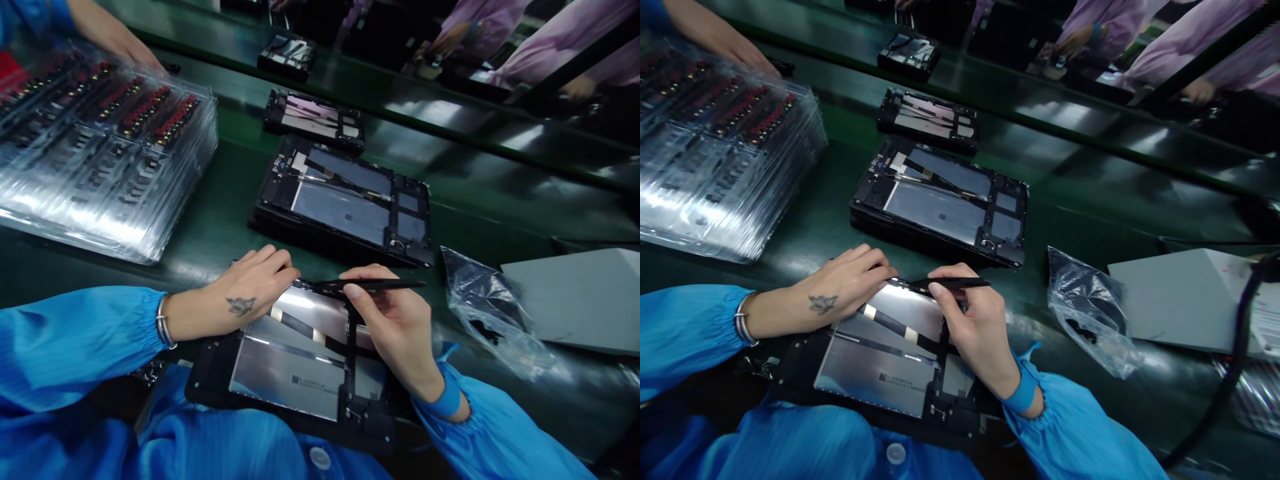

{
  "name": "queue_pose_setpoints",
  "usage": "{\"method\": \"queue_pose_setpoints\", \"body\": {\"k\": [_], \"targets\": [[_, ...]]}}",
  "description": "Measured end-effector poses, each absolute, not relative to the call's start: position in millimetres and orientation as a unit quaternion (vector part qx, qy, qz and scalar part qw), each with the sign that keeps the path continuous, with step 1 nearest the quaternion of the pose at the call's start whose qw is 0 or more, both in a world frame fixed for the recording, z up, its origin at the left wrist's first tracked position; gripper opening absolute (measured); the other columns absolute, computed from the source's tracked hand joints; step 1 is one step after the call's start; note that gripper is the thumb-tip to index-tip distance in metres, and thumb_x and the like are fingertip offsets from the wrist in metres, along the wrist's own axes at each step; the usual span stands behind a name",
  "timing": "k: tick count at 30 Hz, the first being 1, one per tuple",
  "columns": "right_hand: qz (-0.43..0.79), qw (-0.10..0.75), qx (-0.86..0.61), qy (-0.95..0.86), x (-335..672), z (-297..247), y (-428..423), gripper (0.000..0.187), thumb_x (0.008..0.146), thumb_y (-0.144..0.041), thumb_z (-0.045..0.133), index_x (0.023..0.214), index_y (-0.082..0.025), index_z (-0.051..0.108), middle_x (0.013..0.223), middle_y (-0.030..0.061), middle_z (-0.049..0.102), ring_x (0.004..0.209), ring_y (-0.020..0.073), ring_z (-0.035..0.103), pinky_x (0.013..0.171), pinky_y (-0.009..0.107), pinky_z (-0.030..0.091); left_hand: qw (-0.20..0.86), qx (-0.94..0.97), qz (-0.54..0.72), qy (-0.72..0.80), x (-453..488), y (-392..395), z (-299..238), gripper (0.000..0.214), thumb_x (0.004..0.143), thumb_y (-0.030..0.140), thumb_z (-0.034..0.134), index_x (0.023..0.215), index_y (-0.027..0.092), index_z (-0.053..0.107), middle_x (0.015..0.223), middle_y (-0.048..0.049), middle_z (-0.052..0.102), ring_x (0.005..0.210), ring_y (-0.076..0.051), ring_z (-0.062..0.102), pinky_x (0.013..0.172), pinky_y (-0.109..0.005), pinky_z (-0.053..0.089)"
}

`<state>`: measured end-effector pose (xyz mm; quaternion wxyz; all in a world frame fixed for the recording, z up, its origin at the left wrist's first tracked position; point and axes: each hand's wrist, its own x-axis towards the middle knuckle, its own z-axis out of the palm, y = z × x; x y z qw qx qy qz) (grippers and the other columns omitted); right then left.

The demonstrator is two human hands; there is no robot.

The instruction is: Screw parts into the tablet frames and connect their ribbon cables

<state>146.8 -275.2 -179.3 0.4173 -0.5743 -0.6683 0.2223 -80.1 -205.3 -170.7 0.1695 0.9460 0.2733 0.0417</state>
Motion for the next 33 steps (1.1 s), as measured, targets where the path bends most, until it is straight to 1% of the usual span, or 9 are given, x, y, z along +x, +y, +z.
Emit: {"method": "queue_pose_setpoints", "body": {"k": [4,7,12,20,23,26,29,31,33], "targets": [[0.226,0.421,-0.586,-0.654,146,-181,-274,0.01,0.096,-0.03,0.061,0.095,-0.023,0.069,0.089,0.0019,0.067,0.077,0.0166,0.067,0.064,0.027,0.056,0.175,0.943,0.024,0.283,-78,-205,-170,0.03,0.098,0.006,0.038,0.116,0.013,0.061,0.114,-0.0088,0.055,0.093,-0.02,0.047,0.082,-0.035,0.044],[0.234,0.427,-0.576,-0.657,145,-182,-273,0.009,0.096,-0.029,0.062,0.095,-0.024,0.069,0.09,0.0014,0.068,0.078,0.0162,0.067,0.065,0.026,0.056,0.175,0.942,0.014,0.287,-78,-206,-169,0.03,0.099,0.006,0.038,0.118,0.013,0.061,0.115,-0.0091,0.054,0.095,-0.021,0.047,0.083,-0.035,0.044],[0.236,0.416,-0.574,-0.665,143,-182,-272,0.007,0.095,-0.027,0.061,0.096,-0.023,0.068,0.089,0.0002,0.067,0.077,0.0142,0.066,0.065,0.024,0.055,0.16,0.949,0.046,0.269,-81,-206,-173,0.029,0.1,0.007,0.036,0.115,0.012,0.061,0.112,-0.0091,0.055,0.09,-0.02,0.046,0.079,-0.034,0.044],[0.23,0.426,-0.572,-0.662,142,-180,-272,0.008,0.095,-0.025,0.06,0.095,-0.022,0.067,0.089,0.0019,0.068,0.076,0.0156,0.066,0.064,0.026,0.057,0.142,0.953,0.07,0.26,-83,-206,-178,0.03,0.101,0.009,0.034,0.115,0.012,0.06,0.111,-0.0095,0.055,0.09,-0.02,0.046,0.077,-0.033,0.043],[0.226,0.428,-0.576,-0.659,142,-181,-272,0.008,0.095,-0.026,0.061,0.095,-0.023,0.068,0.088,0.0014,0.068,0.075,0.0152,0.066,0.064,0.025,0.057,0.146,0.953,0.073,0.255,-84,-203,-180,0.031,0.101,0.01,0.034,0.117,0.012,0.06,0.11,-0.0095,0.055,0.089,-0.021,0.046,0.076,-0.033,0.043],[0.226,0.441,-0.572,-0.654,143,-181,-271,0.009,0.094,-0.029,0.062,0.093,-0.023,0.069,0.088,0.0012,0.069,0.076,0.016,0.067,0.064,0.026,0.058,0.141,0.952,0.065,0.265,-82,-202,-182,0.033,0.101,0.011,0.035,0.122,0.013,0.059,0.113,-0.01,0.057,0.093,-0.022,0.048,0.078,-0.034,0.045],[0.215,0.448,-0.584,-0.642,145,-178,-274,0.013,0.093,-0.035,0.063,0.094,-0.025,0.073,0.091,0.0031,0.072,0.077,0.0198,0.071,0.063,0.029,0.059,0.1,0.957,0.025,0.27,-81,-210,-174,0.039,0.098,0.011,0.041,0.134,0.012,0.053,0.122,-0.0114,0.058,0.101,-0.024,0.051,0.081,-0.037,0.046],[0.212,0.441,-0.595,-0.637,148,-178,-277,0.017,0.094,-0.04,0.063,0.099,-0.029,0.076,0.092,0.0044,0.076,0.076,0.0233,0.074,0.062,0.032,0.061,0.046,0.964,0.009,0.262,-84,-215,-164,0.045,0.097,0.011,0.043,0.141,0.011,0.048,0.127,-0.0122,0.058,0.105,-0.025,0.052,0.081,-0.037,0.046],[0.231,0.45,-0.59,-0.629,153,-183,-278,0.02,0.091,-0.043,0.066,0.107,-0.036,0.077,0.086,0.0049,0.078,0.076,0.0281,0.076,0.057,0.034,0.062,-0.024,0.963,0.017,0.268,-93,-212,-149,0.04,0.1,0.015,0.04,0.139,0.013,0.05,0.125,-0.0118,0.06,0.104,-0.023,0.054,0.079,-0.035,0.045]]}}
